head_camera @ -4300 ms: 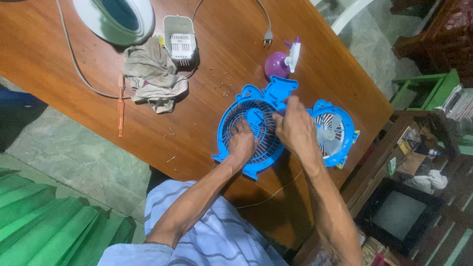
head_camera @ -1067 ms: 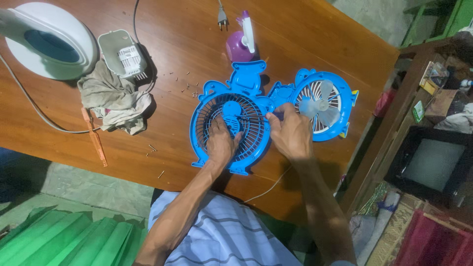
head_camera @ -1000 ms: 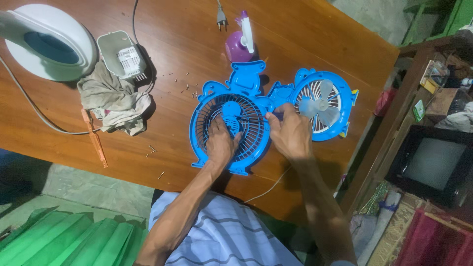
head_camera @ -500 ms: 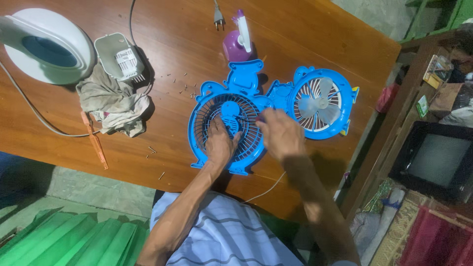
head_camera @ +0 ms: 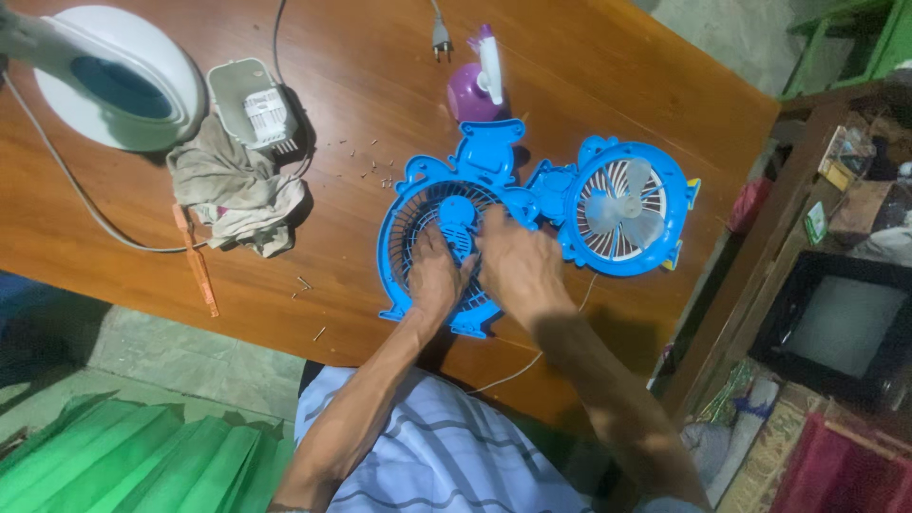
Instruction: The person assembles a blue electric fan on a wooden table. They attach the front grill to the fan housing and secure it using a screwdriver and screws.
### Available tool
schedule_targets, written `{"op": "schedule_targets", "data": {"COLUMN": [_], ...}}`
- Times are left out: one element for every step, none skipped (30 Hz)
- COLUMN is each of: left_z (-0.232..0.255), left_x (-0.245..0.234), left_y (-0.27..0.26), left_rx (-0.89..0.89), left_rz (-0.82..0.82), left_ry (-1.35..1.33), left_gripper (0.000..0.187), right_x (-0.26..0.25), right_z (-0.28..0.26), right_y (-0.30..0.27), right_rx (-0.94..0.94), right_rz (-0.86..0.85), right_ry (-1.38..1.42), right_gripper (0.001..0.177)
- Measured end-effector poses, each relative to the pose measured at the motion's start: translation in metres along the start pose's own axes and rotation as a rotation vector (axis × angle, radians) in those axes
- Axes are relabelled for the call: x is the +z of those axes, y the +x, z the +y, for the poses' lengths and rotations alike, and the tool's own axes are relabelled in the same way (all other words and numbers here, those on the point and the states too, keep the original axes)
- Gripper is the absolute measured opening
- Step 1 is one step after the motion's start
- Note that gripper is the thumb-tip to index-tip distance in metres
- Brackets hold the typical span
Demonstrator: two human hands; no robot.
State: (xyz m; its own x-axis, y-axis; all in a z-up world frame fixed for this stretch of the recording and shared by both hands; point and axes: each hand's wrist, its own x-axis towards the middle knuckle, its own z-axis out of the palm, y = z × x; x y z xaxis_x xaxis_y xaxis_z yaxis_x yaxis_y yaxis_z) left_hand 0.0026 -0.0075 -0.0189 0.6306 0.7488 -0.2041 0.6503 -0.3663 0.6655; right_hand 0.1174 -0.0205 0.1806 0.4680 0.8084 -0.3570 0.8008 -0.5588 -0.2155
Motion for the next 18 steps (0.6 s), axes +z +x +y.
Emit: {"op": "schedule_targets", "data": {"left_z": [-0.001, 0.000, 0.000, 0.000, 0.001, 0.002, 0.002, 0.003, 0.004, 0.005, 0.006, 0.007, 0.007, 0.007, 0.007, 0.006, 0.005, 0.005], "left_x": [-0.001, -0.002, -0.003, -0.004, -0.005, -0.007, -0.008, -0.009, -0.010, -0.011, -0.012, -0.012, -0.012, -0.012, -0.012, -0.012, -0.012, -0.011], "left_y": [-0.001, -0.001, -0.001, -0.002, -0.002, -0.001, -0.001, -0.001, -0.001, -0.001, -0.002, -0.002, -0.002, -0.002, -0.002, -0.003, -0.003, -0.003], "left_rx": [-0.004, -0.009, -0.015, -0.019, -0.023, -0.023, -0.024, -0.026, -0.029, -0.032, -0.041, -0.052, -0.062, -0.060, -0.058, -0.057, -0.053, -0.047], "left_rz": [-0.011, -0.018, -0.025, -0.033, -0.035, -0.037, -0.039, -0.035, -0.031, -0.028, -0.041, -0.051, -0.062, -0.057, -0.052, -0.047, -0.036, -0.025], "left_ry": [-0.005, -0.010, -0.015, -0.019, -0.020, -0.020, -0.021, -0.026, -0.030, -0.035, -0.035, -0.034, -0.033, -0.031, -0.030, -0.028, -0.030, -0.034], "left_gripper": [0.099, 0.098, 0.098, 0.097, 0.097, 0.097, 0.097, 0.097, 0.098, 0.098, 0.097, 0.096, 0.095, 0.096, 0.097, 0.097, 0.097, 0.098], "right_x": [0.000, 0.000, -0.001, -0.001, -0.002, -0.002, -0.003, -0.002, -0.001, 0.001, 0.002, 0.004, 0.005, 0.007, 0.006, 0.003, 0.000, -0.002], "right_z": [-0.001, -0.001, -0.002, -0.001, 0.000, 0.002, 0.004, 0.006, 0.005, 0.004, 0.003, 0.002, 0.000, -0.002, -0.002, -0.001, 0.000, 0.000], "right_y": [0.001, 0.001, 0.000, -0.002, -0.003, -0.006, -0.009, -0.010, -0.010, -0.010, -0.010, -0.010, -0.009, -0.009, -0.010, -0.012, -0.013, -0.015], "right_rx": [0.093, 0.188, 0.192, 0.198, 0.203, 0.093, -0.016, -0.126, -0.039, 0.048, 0.136, 0.179, 0.221, 0.263, 0.228, 0.192, 0.157, 0.108], "right_rz": [-0.043, -0.083, -0.069, -0.056, -0.042, 0.017, 0.077, 0.136, 0.089, 0.041, -0.007, 0.040, 0.086, 0.135, 0.107, 0.077, 0.048, 0.053], "right_ry": [-0.011, -0.025, -0.023, -0.019, -0.016, 0.028, 0.071, 0.112, 0.080, 0.048, 0.015, 0.018, 0.022, 0.027, 0.042, 0.057, 0.072, 0.069], "right_gripper": [0.032, 0.034, 0.035, 0.036, 0.037, 0.036, 0.035, 0.035, 0.034, 0.033, 0.033, 0.035, 0.038, 0.041, 0.040, 0.040, 0.039, 0.038]}}
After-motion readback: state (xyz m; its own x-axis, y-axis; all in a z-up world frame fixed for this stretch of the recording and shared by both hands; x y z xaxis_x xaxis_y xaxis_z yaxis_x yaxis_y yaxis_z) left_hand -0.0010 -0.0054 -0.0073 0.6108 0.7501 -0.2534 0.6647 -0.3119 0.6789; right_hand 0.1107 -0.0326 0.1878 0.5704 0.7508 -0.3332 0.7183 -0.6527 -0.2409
